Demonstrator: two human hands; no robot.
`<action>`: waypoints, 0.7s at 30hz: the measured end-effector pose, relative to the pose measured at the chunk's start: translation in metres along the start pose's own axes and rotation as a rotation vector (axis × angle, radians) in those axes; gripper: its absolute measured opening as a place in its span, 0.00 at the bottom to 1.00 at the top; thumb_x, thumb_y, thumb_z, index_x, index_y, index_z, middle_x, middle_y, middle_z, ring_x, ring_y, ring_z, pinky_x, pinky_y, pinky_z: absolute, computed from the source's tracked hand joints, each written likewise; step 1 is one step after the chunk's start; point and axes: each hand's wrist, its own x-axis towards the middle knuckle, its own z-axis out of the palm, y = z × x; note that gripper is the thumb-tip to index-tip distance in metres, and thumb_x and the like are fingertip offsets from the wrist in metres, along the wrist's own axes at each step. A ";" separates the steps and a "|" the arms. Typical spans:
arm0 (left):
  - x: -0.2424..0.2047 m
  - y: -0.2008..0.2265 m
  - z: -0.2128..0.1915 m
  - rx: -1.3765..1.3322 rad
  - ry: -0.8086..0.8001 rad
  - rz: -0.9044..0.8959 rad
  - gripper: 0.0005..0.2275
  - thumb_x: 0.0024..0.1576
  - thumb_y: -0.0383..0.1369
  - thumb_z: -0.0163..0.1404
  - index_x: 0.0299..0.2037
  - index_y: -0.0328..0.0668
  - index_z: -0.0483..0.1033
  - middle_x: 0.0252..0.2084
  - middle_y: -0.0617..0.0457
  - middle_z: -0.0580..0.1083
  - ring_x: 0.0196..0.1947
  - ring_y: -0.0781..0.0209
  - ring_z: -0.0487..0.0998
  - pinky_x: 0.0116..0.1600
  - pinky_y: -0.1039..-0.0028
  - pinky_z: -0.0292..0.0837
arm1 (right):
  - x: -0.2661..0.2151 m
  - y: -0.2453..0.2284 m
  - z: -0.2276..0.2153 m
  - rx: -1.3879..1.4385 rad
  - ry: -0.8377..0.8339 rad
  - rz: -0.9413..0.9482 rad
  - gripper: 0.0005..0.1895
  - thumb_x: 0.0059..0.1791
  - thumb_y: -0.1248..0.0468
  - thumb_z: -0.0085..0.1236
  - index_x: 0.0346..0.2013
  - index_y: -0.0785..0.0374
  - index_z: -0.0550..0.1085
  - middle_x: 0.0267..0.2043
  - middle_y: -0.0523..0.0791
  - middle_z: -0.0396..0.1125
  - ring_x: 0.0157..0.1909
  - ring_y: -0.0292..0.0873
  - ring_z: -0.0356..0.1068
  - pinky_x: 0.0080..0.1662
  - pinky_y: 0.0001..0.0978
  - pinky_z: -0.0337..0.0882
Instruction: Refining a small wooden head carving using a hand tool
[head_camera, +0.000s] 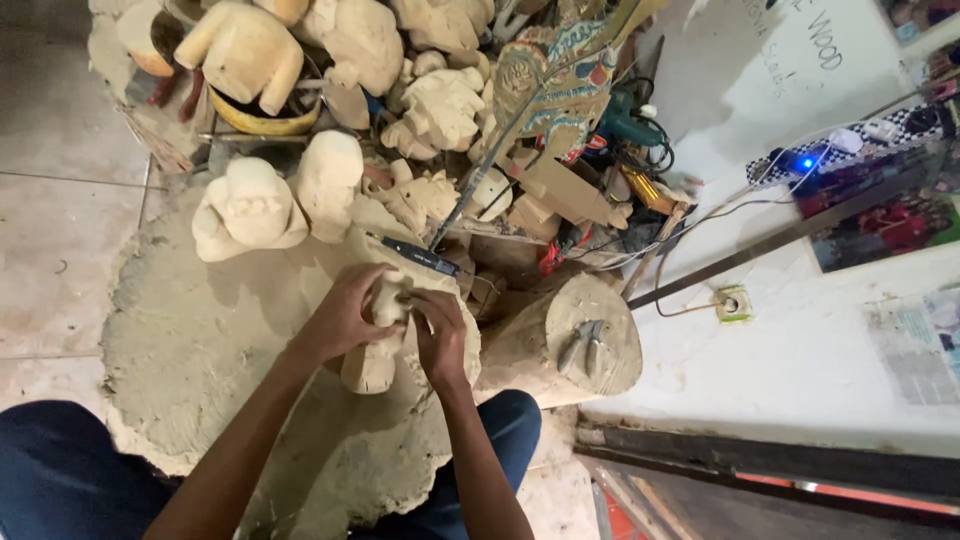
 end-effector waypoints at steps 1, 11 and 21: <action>-0.002 -0.005 0.004 -0.002 -0.006 -0.002 0.41 0.45 0.41 0.70 0.69 0.42 0.62 0.63 0.36 0.66 0.67 0.34 0.63 0.70 0.46 0.60 | -0.003 0.001 0.002 -0.002 0.001 0.006 0.04 0.50 0.74 0.63 0.38 0.66 0.81 0.43 0.49 0.76 0.48 0.52 0.75 0.50 0.43 0.76; 0.007 -0.038 0.032 0.004 0.295 0.172 0.41 0.45 0.42 0.66 0.69 0.38 0.61 0.49 0.43 0.64 0.50 0.46 0.64 0.65 0.54 0.56 | -0.001 0.024 0.030 0.114 0.170 0.061 0.10 0.46 0.79 0.62 0.36 0.62 0.81 0.40 0.47 0.76 0.47 0.52 0.75 0.52 0.42 0.74; 0.006 -0.044 0.038 0.039 0.324 0.167 0.42 0.43 0.44 0.66 0.68 0.35 0.61 0.49 0.39 0.65 0.50 0.42 0.67 0.66 0.49 0.53 | 0.007 0.006 0.031 0.108 0.173 0.114 0.09 0.50 0.78 0.59 0.39 0.63 0.80 0.40 0.48 0.74 0.47 0.54 0.75 0.52 0.44 0.73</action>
